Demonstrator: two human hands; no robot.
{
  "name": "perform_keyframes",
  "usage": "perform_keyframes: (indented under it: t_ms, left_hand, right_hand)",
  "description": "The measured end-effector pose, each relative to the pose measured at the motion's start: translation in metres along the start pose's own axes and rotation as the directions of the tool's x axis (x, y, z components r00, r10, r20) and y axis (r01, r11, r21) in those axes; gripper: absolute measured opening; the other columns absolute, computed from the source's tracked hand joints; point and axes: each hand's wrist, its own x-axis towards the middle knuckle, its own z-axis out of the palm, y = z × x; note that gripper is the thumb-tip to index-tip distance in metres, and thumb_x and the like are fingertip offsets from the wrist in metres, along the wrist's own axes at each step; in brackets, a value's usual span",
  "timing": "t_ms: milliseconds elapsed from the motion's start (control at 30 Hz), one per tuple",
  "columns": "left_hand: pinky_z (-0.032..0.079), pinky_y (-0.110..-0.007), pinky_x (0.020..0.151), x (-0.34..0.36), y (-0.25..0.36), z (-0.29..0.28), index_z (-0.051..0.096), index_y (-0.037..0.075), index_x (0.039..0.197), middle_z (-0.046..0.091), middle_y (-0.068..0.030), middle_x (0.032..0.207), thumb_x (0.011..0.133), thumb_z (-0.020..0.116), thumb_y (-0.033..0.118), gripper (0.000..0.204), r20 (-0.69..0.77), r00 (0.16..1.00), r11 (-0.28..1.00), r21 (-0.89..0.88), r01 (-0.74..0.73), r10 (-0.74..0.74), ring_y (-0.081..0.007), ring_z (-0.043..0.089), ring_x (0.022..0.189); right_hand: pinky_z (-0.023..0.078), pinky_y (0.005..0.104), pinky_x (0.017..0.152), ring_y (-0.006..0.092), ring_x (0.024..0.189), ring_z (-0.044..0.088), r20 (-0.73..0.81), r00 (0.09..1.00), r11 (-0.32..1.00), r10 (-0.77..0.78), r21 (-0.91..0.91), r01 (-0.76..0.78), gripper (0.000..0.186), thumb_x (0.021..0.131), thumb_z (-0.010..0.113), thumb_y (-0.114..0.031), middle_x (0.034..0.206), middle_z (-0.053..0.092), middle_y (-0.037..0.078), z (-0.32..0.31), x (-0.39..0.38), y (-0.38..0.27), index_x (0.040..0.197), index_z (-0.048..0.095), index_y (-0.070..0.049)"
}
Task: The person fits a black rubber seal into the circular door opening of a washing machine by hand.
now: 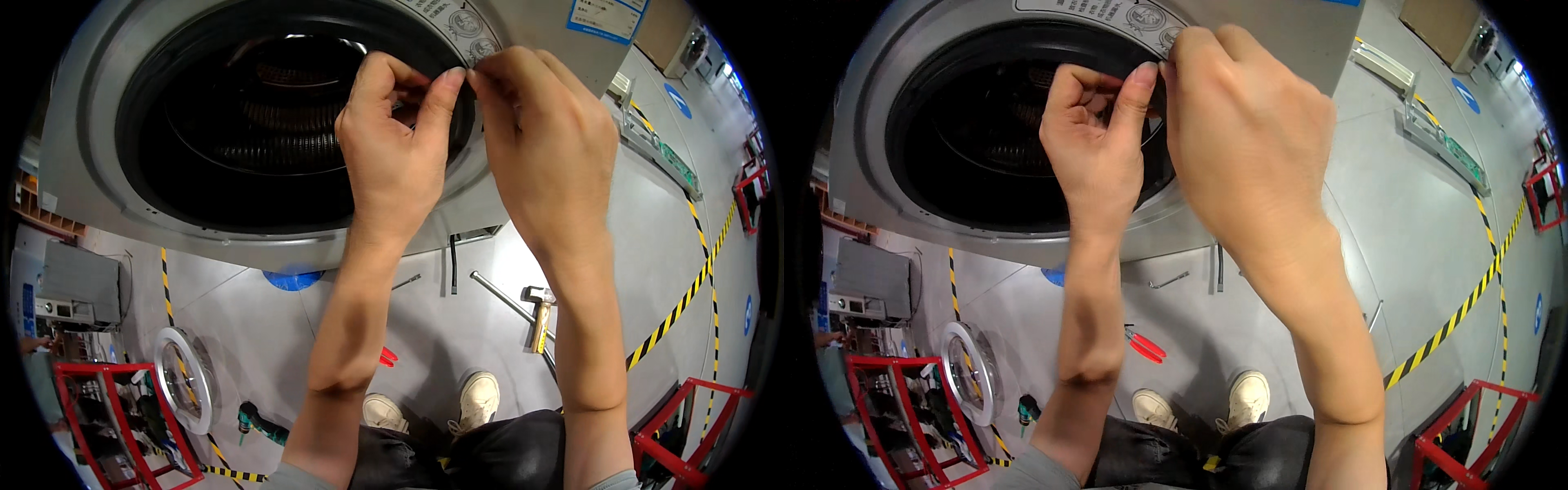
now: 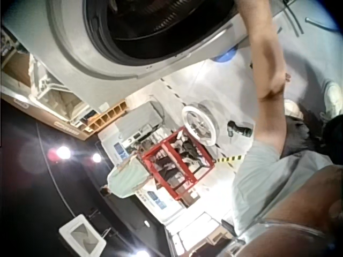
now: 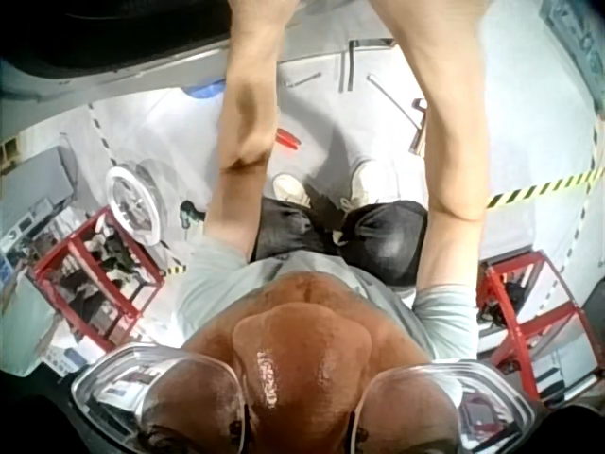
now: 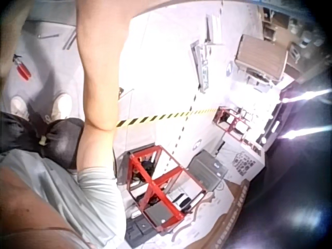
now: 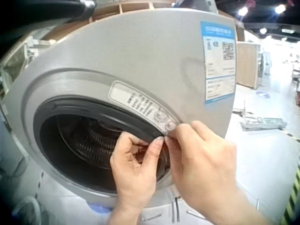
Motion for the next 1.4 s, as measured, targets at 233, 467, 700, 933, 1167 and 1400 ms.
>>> perform_keyframes:
  t_ms: [233,467,700,933,1167,1400]
  left_hand:
    - [0.049,-0.025,0.078,-0.004,-0.012,-0.003,0.062,-0.002,0.099,0.066,-0.0038,0.089,0.096,0.074,0.018,0.024,0.103,0.985,0.967,-0.2,0.157,-0.139,-0.0101,0.06,0.085]
    - [0.05,-0.025,0.078,-0.008,-0.009,-0.004,0.061,-0.003,0.098,0.067,-0.0055,0.092,0.093,0.078,0.019,0.028,0.044,0.994,0.98,-0.164,0.11,-0.105,-0.0116,0.061,0.085]
    - [0.052,-0.022,0.075,0.002,0.02,0.007,0.06,-0.002,0.096,0.069,-0.0071,0.093,0.09,0.079,0.008,0.022,0.002,0.993,0.991,-0.052,0.121,-0.121,-0.0091,0.064,0.084]
    - [0.052,-0.023,0.08,0.007,0.021,-0.01,0.064,-0.004,0.104,0.071,-0.0075,0.099,0.092,0.076,0.007,0.02,0.09,0.984,0.98,-0.109,0.166,-0.157,-0.01,0.065,0.09]
    - [0.052,-0.023,0.084,0.019,0.048,-0.019,0.065,-0.007,0.111,0.071,-0.0078,0.103,0.097,0.071,0.009,0.022,0.16,0.909,0.92,-0.012,0.392,-0.385,-0.0101,0.066,0.091]
    - [0.054,-0.025,0.081,0.021,0.064,-0.022,0.065,-0.008,0.107,0.071,-0.009,0.098,0.101,0.064,0.009,0.018,0.146,0.853,0.865,0.036,0.501,-0.5,-0.0119,0.067,0.085]
  right_hand:
    - [0.051,0.0417,0.062,0.0344,0.071,0.066,-0.004,0.994,0.968,0.109,0.227,-0.106,0.007,0.09,0.069,-0.01,0.078,0.067,0.012,0.01,-0.026,0.017,0.087,0.068,-0.003]
    - [0.052,0.0432,0.064,0.0352,0.072,0.066,-0.014,0.991,0.953,0.132,0.277,-0.123,0.008,0.091,0.068,-0.01,0.079,0.068,0.014,0.019,-0.021,0.008,0.088,0.068,-0.003]
    - [0.052,0.0394,0.06,0.031,0.07,0.066,-0.086,0.996,0.988,-0.003,0.152,0.016,0.006,0.084,0.067,-0.008,0.078,0.064,0.011,0.022,-0.018,0.014,0.083,0.064,-0.004]
    - [0.051,0.0372,0.056,0.0307,0.067,0.065,-0.04,0.998,0.986,-0.042,0.16,0.048,0.012,0.084,0.07,0.001,0.083,0.066,0.01,0.017,-0.012,0.004,0.096,0.068,-0.002]
    - [0.053,0.0338,0.058,0.0252,0.068,0.066,0.004,1.0,0.977,0.014,0.214,-0.014,0.023,0.073,0.067,0.002,0.083,0.064,0.01,0.011,-0.007,0.0,0.096,0.066,0.002]
    - [0.052,0.0313,0.059,0.0218,0.066,0.064,0.072,0.994,0.961,0.086,0.255,-0.102,0.015,0.072,0.065,-0.006,0.076,0.057,0.007,0.004,-0.001,-0.004,0.086,0.063,-0.003]
